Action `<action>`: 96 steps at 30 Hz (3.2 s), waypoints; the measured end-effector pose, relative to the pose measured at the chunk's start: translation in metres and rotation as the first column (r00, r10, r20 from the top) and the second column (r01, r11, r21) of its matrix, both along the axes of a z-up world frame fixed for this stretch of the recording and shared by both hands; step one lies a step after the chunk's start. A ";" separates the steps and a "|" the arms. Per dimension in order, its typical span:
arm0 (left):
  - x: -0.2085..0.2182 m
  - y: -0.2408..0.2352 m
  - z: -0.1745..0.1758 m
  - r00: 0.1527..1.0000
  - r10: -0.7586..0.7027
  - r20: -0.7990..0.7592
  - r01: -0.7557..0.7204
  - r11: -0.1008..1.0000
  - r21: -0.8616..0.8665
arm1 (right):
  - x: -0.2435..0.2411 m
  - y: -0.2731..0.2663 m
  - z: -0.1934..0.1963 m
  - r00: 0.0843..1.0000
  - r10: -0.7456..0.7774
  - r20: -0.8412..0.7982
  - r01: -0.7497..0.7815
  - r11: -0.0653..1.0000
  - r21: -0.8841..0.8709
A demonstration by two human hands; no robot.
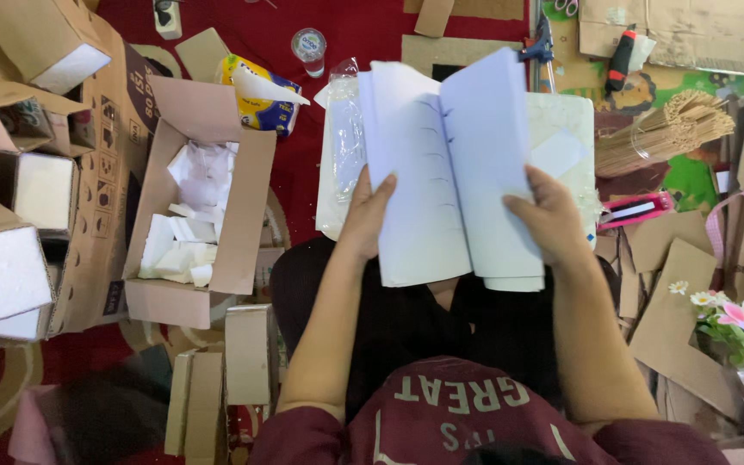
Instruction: The person sits on the floor and handles a stack of white paper sheets, folding one sheet in half. They then use green scissors to cut the folded paper along the crease.
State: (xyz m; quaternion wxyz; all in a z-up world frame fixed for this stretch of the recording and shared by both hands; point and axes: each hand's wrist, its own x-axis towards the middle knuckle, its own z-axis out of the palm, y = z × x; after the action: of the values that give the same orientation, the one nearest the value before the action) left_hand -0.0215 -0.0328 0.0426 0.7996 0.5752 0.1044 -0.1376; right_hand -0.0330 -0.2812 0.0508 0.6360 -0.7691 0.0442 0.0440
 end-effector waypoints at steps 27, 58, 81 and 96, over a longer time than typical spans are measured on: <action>0.007 -0.027 -0.016 0.999 0.038 0.000 -0.038 0.988 -0.150 | 0.002 0.030 -0.017 0.988 -0.098 -0.117 0.109 0.990 0.088; 0.002 -0.013 -0.027 1.000 -0.004 0.011 0.006 0.971 -0.240 | 0.009 0.012 -0.023 0.998 -0.049 0.041 0.058 0.955 -0.292; -0.004 -0.003 -0.031 0.988 -0.072 0.137 -0.007 0.863 0.505 | 0.003 0.012 0.040 1.000 0.023 0.006 -0.022 0.998 -0.060; 0.004 -0.005 -0.056 0.982 0.066 0.175 -0.154 0.816 0.558 | 0.040 0.004 -0.080 0.989 -0.076 0.129 0.142 0.751 -0.645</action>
State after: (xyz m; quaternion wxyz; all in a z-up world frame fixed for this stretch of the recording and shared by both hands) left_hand -0.0170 -0.0382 -0.0137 0.6038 0.7888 0.1144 -0.0110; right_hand 0.0067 -0.2772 -0.0292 0.3314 -0.9396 0.0712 -0.0479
